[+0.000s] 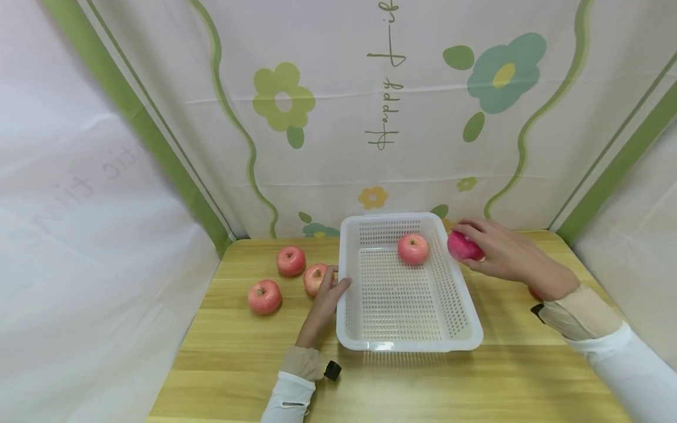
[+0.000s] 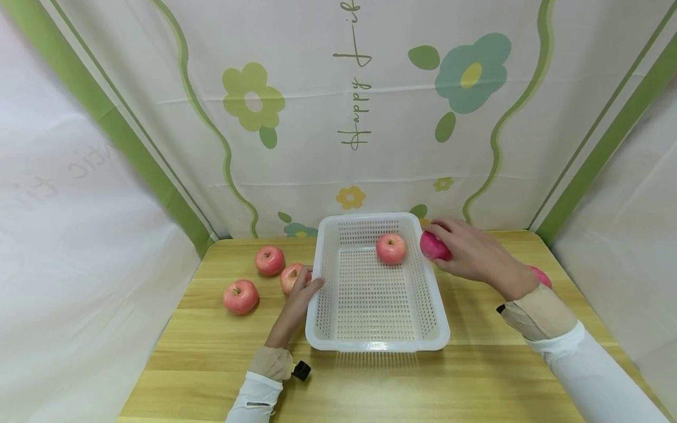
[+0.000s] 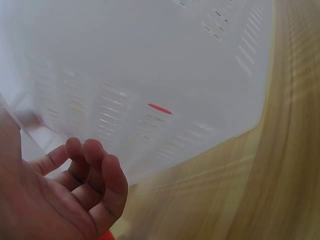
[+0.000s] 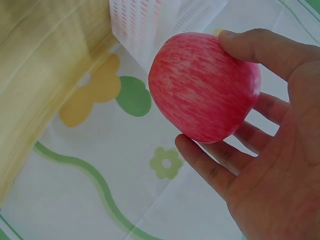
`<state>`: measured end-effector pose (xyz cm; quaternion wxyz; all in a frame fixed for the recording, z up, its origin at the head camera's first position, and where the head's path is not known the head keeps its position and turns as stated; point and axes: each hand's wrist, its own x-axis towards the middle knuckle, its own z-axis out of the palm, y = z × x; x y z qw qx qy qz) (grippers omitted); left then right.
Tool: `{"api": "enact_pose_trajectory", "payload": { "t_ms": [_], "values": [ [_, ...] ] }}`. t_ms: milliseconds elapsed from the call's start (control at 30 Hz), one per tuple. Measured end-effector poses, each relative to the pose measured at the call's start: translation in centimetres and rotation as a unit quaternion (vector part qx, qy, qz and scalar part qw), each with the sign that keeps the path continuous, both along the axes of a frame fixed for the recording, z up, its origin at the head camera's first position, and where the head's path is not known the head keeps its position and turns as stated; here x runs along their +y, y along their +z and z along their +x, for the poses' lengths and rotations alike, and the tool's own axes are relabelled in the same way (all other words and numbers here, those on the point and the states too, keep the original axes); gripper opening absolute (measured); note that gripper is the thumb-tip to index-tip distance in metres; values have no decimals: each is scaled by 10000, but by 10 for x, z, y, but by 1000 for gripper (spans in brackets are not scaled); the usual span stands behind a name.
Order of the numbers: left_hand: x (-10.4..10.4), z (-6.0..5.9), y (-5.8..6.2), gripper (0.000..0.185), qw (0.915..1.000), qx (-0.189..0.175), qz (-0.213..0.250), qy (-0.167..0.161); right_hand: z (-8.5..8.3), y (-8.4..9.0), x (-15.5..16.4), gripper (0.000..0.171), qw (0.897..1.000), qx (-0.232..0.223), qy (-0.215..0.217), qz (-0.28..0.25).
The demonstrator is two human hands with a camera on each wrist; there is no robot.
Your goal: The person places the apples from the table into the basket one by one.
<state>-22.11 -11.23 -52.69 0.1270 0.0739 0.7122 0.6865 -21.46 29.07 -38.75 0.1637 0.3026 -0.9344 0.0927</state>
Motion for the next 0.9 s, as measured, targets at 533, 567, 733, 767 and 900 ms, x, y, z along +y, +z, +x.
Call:
{"api": "enact_pose_trajectory", "payload": {
  "t_ms": [533, 567, 733, 767, 900],
  "values": [
    [0, 0, 1, 51, 10000, 33, 62, -66, -6, 7, -16, 66, 9982, -562, -20, 194],
    [0, 0, 1, 50, 9999, 38, 77, -63, -7, 7, -17, 65, 9983, -554, 14, 192],
    [-1, 0, 1, 46, 9999, -14, 119, -37, -12, 6, -23, 64, 9985, -491, 193, 159],
    [-1, 0, 1, 46, 9999, -16, 124, -33, -13, 6, -25, 64, 9983, -511, 209, 163],
    [-1, 0, 1, 48, 9999, -31, 110, -59, -13, 7, -31, 64, 9971, -697, 191, 244]
  ]
}}
